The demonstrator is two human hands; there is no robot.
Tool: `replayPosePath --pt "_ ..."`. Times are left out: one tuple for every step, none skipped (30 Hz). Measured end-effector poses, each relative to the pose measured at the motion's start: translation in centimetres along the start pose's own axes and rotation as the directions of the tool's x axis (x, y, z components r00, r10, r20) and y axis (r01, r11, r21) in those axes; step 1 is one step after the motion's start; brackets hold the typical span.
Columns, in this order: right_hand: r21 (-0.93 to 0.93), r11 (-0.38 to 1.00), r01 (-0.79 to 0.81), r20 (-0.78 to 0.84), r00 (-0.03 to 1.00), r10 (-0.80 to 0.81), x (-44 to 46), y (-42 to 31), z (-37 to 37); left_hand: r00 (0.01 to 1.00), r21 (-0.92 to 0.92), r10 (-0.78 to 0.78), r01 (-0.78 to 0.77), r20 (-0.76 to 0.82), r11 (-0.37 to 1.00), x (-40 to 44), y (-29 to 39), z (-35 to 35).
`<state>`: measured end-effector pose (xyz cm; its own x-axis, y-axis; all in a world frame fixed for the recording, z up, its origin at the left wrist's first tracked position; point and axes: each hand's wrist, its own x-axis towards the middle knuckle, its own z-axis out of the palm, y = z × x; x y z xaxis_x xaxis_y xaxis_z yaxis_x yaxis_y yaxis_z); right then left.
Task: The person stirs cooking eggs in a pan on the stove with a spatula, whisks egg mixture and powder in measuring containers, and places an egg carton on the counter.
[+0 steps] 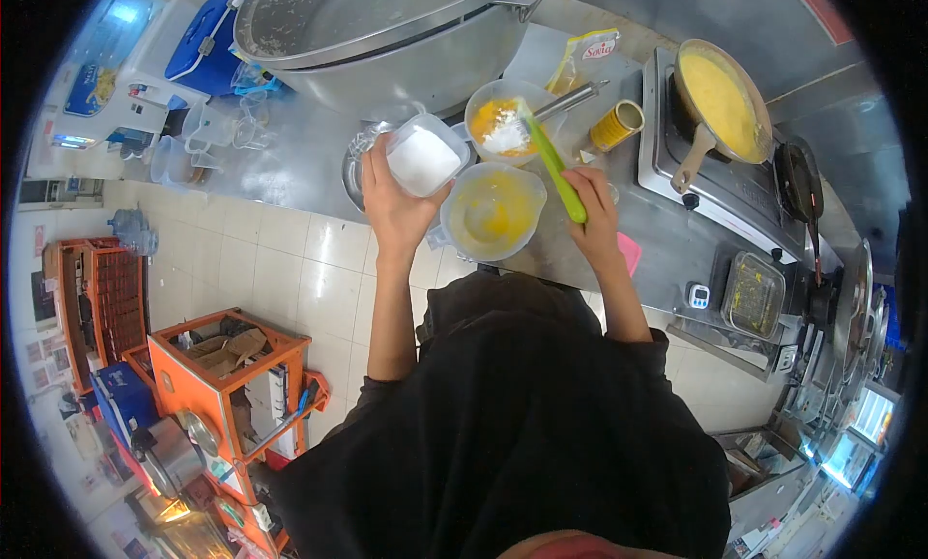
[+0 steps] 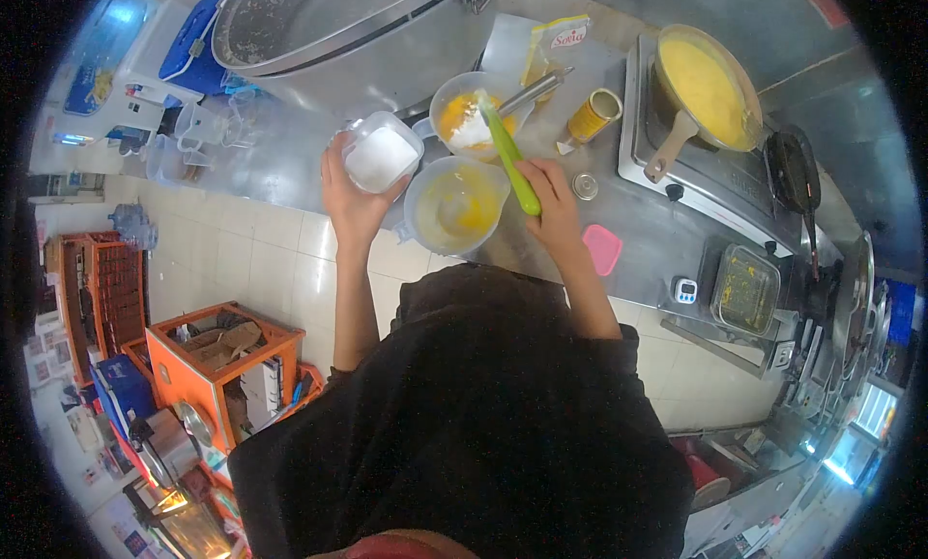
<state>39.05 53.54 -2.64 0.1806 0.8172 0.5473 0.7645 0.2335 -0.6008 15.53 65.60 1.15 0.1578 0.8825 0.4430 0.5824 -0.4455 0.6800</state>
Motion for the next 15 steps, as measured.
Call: replayPosePath --pt "0.002 1.000 0.000 0.002 1.000 0.000 -0.4 0.0 -0.4 1.000 0.009 0.029 -0.029 -0.011 1.000 0.0 0.3 0.0" --pt "0.016 1.000 0.003 -0.048 0.999 -0.002 -0.8 -0.1 -1.0 0.998 0.018 0.057 -0.057 -0.020 0.998 -0.1 0.6 0.1" --pt "0.029 1.000 0.005 -0.100 0.995 -0.002 -1.1 -0.1 -1.4 0.998 0.018 0.055 -0.055 -0.017 0.998 -0.1 1.0 0.1" --pt "0.027 1.000 -0.001 -0.099 0.995 0.004 -1.6 0.2 -1.6 0.998 0.011 0.051 -0.050 -0.022 0.999 -0.2 1.5 0.2" --pt "0.012 0.999 0.047 -0.130 0.991 -0.045 -2.1 0.6 -1.7 0.998 0.002 0.049 -0.049 -0.026 0.999 -0.3 1.9 0.5" --pt "-0.008 0.996 0.093 -0.161 0.983 -0.093 -2.7 1.1 -1.7 0.998 -0.004 0.053 -0.053 -0.018 0.999 -0.4 2.2 0.7" --pt "-0.017 0.996 0.085 -0.166 0.982 -0.087 -3.1 2.0 -1.4 0.998 -0.025 0.049 -0.050 -0.042 0.998 -0.6 2.6 1.0" --pt "0.040 0.998 0.049 0.008 0.999 -0.049 -3.3 3.0 -0.7 0.997 -0.047 0.046 -0.049 -0.068 0.998 -0.8 3.0 1.3" --pt "0.093 0.996 0.004 0.182 0.983 -0.021 -3.6 3.8 -0.2 0.997 -0.053 0.053 -0.056 -0.063 0.997 -1.0 3.3 1.6" --pt "0.089 0.996 0.006 0.175 0.984 -0.022 -4.2 4.3 0.1 0.996 -0.047 0.043 -0.047 -0.084 0.998 -1.2 3.5 1.9" --pt "0.099 0.993 0.056 0.119 0.991 -0.068 -4.5 4.4 0.3 0.994 -0.038 0.031 -0.035 -0.107 0.999 -1.4 3.7 2.0" --pt "0.109 0.988 0.108 0.062 0.991 -0.116 -4.6 4.5 0.3 0.993 -0.035 0.037 -0.041 -0.111 0.999 -1.6 3.9 2.1" --pt "0.112 0.988 0.106 0.059 0.992 -0.113 -5.0 4.6 0.1 0.992 -0.031 0.013 -0.017 -0.124 0.999 -1.9 4.2 2.1" --pt "0.106 0.993 0.052 -0.013 0.999 -0.051 -5.3 4.1 -0.6 0.991 -0.031 -0.010 0.006 -0.133 0.999 -2.5 4.5 2.1" --pt "0.098 0.995 -0.006 -0.090 0.996 0.015 -5.9 3.9 -1.5 0.993 -0.036 -0.002 -0.002 -0.120 0.999 -3.0 4.6 2.2"
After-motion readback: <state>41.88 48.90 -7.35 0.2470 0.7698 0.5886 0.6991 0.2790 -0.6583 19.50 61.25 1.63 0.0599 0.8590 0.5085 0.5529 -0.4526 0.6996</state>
